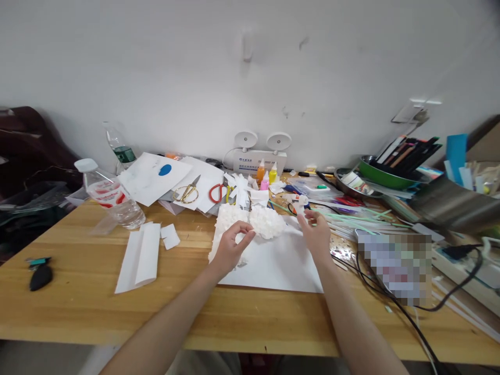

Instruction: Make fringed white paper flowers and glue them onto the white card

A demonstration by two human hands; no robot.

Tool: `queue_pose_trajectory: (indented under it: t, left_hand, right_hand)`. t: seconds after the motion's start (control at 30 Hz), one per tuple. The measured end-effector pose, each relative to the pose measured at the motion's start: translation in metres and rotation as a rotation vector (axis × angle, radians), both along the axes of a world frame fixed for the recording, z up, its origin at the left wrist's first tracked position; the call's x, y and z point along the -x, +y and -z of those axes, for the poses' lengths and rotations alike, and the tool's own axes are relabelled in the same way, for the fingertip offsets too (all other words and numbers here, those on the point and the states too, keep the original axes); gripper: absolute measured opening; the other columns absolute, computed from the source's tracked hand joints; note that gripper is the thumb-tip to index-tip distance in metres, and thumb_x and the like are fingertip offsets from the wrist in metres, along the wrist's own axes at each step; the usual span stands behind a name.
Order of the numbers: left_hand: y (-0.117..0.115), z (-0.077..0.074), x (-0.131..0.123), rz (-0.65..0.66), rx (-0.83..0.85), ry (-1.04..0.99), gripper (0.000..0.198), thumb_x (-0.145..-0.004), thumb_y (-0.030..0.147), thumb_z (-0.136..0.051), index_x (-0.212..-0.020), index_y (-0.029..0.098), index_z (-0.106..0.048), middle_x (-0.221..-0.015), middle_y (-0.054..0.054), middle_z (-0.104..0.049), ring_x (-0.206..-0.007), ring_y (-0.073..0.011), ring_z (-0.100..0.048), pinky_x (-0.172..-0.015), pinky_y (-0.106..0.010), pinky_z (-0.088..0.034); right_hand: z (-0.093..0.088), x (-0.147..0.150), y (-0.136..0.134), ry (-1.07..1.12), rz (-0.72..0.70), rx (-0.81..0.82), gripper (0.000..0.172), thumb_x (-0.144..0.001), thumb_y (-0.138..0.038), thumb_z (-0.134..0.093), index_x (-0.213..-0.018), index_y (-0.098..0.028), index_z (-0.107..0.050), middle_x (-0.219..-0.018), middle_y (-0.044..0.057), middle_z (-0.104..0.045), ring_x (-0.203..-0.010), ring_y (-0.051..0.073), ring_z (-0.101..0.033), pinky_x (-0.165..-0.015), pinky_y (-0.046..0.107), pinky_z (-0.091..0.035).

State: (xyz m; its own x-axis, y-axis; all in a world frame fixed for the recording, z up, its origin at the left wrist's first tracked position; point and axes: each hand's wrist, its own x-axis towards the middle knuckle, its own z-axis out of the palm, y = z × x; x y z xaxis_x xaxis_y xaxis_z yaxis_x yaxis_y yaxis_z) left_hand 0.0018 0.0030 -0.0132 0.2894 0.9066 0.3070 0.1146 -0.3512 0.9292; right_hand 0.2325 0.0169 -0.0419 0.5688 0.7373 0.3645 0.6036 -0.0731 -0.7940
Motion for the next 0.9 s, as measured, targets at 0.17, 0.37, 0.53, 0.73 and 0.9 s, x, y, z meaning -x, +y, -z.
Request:
queue_pose_trajectory:
  t: [0.17, 0.37, 0.53, 0.73, 0.9]
  left_hand:
    - [0.000, 0.001, 0.000, 0.018, 0.016, -0.043, 0.017, -0.079, 0.034, -0.049, -0.080, 0.017, -0.053, -0.081, -0.003, -0.054, -0.081, -0.0136, -0.050, -0.078, -0.027, -0.039]
    - [0.004, 0.003, 0.002, 0.021, 0.030, -0.085, 0.016, -0.079, 0.033, -0.050, -0.081, 0.017, -0.053, -0.081, -0.002, -0.053, -0.079, -0.0123, -0.049, -0.077, -0.025, -0.038]
    - [0.004, -0.001, 0.004, 0.050, 0.036, -0.104, 0.016, -0.079, 0.033, -0.051, -0.079, 0.017, -0.054, -0.081, -0.002, -0.054, -0.080, -0.0126, -0.049, -0.076, -0.025, -0.039]
    - [0.004, -0.004, 0.005, -0.010, 0.106, -0.126, 0.017, -0.077, 0.035, -0.052, -0.078, 0.018, -0.053, -0.078, -0.001, -0.054, -0.075, -0.0124, -0.051, -0.070, -0.024, -0.041]
    - [0.008, -0.002, 0.006, -0.095, 0.122, -0.177, 0.019, -0.075, 0.035, -0.055, -0.079, 0.017, -0.054, -0.074, 0.000, -0.053, -0.069, -0.0109, -0.050, -0.065, -0.023, -0.040]
  right_hand:
    - [0.006, -0.016, 0.028, -0.213, 0.030, 0.192, 0.033, -0.066, -0.041, -0.057, -0.079, -0.011, -0.063, -0.082, 0.016, -0.059, -0.080, 0.027, -0.050, -0.071, 0.038, -0.035]
    - [-0.005, -0.011, 0.032, -0.199, -0.011, 0.172, 0.029, -0.067, -0.038, -0.056, -0.075, -0.012, -0.063, -0.072, 0.011, -0.059, -0.074, 0.024, -0.050, -0.064, 0.033, -0.034]
    - [-0.022, -0.005, 0.010, 0.075, -0.155, 0.082, 0.038, -0.069, -0.048, -0.052, -0.079, -0.012, -0.061, -0.057, 0.001, -0.051, -0.050, 0.013, -0.041, -0.047, 0.025, -0.031]
    - [-0.028, 0.011, -0.014, 0.565, -0.428, 0.012, 0.030, -0.063, -0.041, -0.063, -0.078, -0.016, -0.060, -0.052, -0.003, -0.045, -0.044, 0.010, -0.038, -0.040, 0.023, -0.025]
    - [-0.021, 0.019, -0.023, 0.579, -0.640, -0.048, 0.022, -0.066, -0.039, -0.061, -0.066, -0.017, -0.056, -0.068, 0.003, -0.056, -0.060, 0.015, -0.051, -0.054, 0.029, -0.039]
